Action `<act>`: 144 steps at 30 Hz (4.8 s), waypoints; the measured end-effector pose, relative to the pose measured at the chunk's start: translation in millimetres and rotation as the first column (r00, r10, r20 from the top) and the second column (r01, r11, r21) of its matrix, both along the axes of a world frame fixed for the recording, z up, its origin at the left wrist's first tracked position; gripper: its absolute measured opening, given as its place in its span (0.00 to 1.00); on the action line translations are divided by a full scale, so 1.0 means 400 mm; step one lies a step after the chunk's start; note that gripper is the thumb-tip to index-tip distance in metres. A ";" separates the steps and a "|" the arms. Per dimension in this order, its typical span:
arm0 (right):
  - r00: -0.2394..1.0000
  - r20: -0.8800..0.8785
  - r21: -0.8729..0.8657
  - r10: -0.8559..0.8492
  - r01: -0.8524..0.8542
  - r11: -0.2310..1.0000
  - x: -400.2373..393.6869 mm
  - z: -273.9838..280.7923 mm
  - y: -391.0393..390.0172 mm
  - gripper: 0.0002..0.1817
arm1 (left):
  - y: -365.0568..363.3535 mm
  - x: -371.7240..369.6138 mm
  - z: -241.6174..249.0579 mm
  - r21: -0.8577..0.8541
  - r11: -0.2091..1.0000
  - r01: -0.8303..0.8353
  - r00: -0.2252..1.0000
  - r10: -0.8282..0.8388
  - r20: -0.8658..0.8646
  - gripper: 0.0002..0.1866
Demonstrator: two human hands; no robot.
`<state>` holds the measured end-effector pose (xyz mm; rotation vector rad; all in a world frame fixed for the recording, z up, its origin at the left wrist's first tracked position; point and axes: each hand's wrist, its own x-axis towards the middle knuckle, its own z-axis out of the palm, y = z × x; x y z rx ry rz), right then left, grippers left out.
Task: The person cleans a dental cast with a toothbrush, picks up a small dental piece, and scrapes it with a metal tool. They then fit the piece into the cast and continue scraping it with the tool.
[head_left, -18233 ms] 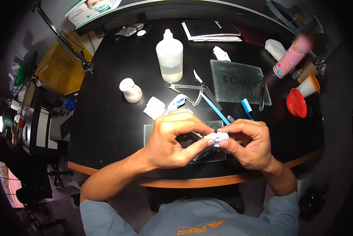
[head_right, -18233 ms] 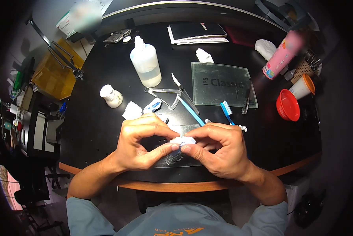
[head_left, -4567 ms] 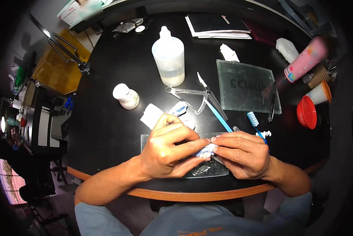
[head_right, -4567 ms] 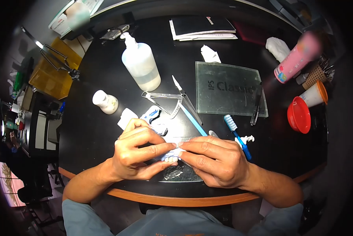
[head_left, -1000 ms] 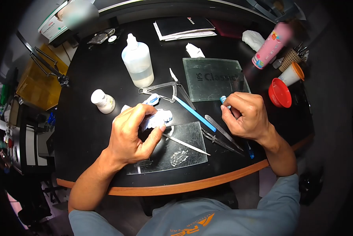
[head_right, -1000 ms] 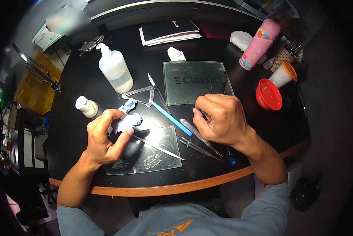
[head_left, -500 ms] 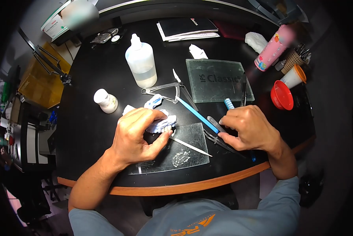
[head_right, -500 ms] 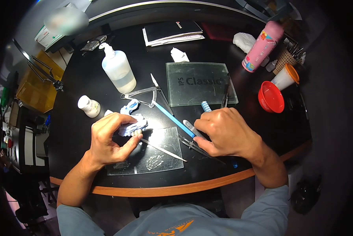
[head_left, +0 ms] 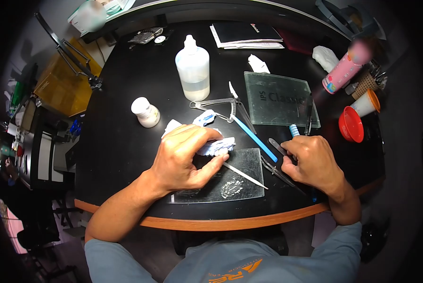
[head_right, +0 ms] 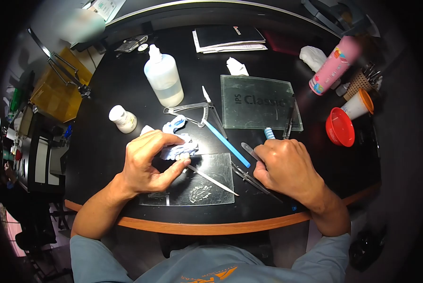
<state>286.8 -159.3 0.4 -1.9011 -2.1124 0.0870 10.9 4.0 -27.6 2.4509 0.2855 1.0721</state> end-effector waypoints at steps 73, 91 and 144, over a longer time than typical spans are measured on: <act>0.746 -0.458 0.579 0.484 -0.163 0.799 -0.090 -0.059 0.027 0.12 | -0.089 0.010 -0.008 -0.211 0.974 0.079 0.997 -0.074 0.032 0.18; 0.710 -0.500 0.542 0.495 -0.188 0.819 -0.127 -0.050 0.011 0.10 | -0.108 0.024 -0.026 -0.381 0.919 0.105 0.994 -0.084 0.072 0.16; 0.883 -0.154 0.414 0.444 -0.351 0.840 -0.099 -0.058 0.014 0.30 | -0.068 0.020 -0.018 -0.038 0.961 0.275 0.961 -0.274 0.028 0.21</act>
